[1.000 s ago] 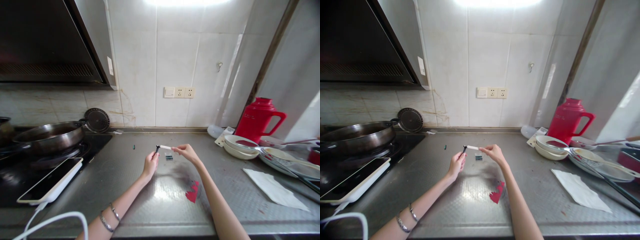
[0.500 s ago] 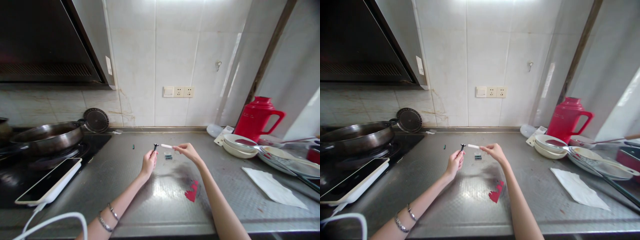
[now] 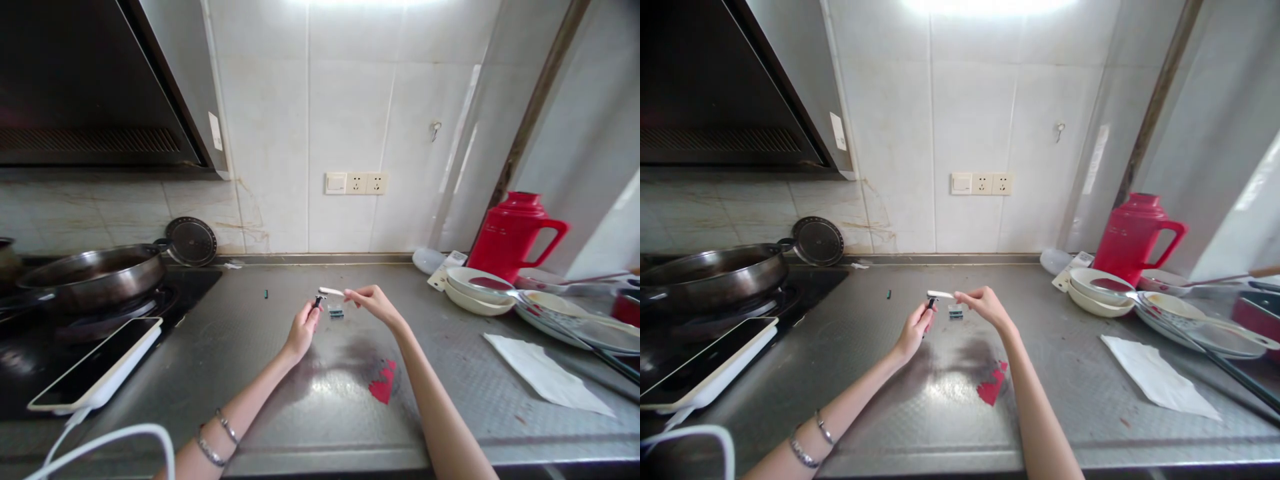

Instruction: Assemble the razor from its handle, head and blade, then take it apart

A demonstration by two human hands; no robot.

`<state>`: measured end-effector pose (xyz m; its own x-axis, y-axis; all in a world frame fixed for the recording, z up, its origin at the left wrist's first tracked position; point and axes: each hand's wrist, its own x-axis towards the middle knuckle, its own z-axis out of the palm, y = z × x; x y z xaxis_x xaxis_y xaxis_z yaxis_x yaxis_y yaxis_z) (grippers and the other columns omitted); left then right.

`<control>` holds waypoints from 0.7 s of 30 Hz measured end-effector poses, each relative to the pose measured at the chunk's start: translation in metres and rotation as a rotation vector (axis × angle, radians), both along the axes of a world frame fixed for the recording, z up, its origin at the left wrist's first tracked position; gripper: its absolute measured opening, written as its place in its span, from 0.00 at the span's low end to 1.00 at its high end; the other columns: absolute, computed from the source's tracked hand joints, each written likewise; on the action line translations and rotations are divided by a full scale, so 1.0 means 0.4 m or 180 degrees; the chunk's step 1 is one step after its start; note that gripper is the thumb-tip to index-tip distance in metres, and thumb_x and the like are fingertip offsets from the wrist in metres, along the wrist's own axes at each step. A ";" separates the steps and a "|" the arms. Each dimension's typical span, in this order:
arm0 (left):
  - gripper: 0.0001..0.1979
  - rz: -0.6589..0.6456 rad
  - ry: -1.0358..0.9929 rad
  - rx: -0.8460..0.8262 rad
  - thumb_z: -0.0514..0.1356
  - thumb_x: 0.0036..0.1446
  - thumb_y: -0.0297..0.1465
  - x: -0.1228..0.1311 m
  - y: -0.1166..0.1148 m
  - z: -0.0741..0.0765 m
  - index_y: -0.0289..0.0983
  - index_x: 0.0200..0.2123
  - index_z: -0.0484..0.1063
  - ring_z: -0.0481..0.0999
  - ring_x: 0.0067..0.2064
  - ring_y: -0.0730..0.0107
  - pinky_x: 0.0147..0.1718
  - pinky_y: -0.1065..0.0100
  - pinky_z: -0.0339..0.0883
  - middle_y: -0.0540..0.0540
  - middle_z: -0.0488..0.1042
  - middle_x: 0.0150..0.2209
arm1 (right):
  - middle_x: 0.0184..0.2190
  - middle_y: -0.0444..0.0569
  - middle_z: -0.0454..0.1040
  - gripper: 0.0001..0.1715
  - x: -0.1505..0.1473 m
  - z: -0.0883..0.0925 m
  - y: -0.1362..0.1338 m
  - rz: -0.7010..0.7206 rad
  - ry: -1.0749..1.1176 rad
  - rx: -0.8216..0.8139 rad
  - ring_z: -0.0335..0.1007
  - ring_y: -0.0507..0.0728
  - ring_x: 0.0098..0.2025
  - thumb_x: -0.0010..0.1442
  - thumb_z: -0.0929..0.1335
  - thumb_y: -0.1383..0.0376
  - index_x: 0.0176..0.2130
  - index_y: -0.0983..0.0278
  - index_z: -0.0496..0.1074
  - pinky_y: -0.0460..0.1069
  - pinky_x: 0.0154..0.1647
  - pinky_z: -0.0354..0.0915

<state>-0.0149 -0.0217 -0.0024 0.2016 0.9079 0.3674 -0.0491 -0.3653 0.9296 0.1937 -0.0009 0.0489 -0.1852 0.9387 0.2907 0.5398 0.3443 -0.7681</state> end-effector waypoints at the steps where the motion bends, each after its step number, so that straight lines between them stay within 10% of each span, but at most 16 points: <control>1: 0.15 -0.0007 0.0049 0.0050 0.50 0.56 0.43 0.000 0.000 -0.001 0.36 0.34 0.63 0.54 0.21 0.77 0.21 0.73 0.49 0.56 0.54 0.19 | 0.15 0.42 0.63 0.31 -0.006 0.001 -0.002 0.0051 -0.0010 0.0035 0.55 0.48 0.20 0.51 0.63 0.44 0.29 0.68 0.79 0.44 0.22 0.48; 21: 0.14 -0.0125 0.0107 0.0223 0.50 0.57 0.42 -0.010 -0.001 0.013 0.36 0.34 0.63 0.55 0.25 0.74 0.26 0.72 0.50 0.54 0.55 0.22 | 0.14 0.40 0.54 0.32 0.017 0.015 -0.019 0.0015 -0.0112 -0.0007 0.46 0.47 0.20 0.49 0.64 0.44 0.25 0.70 0.77 0.45 0.20 0.43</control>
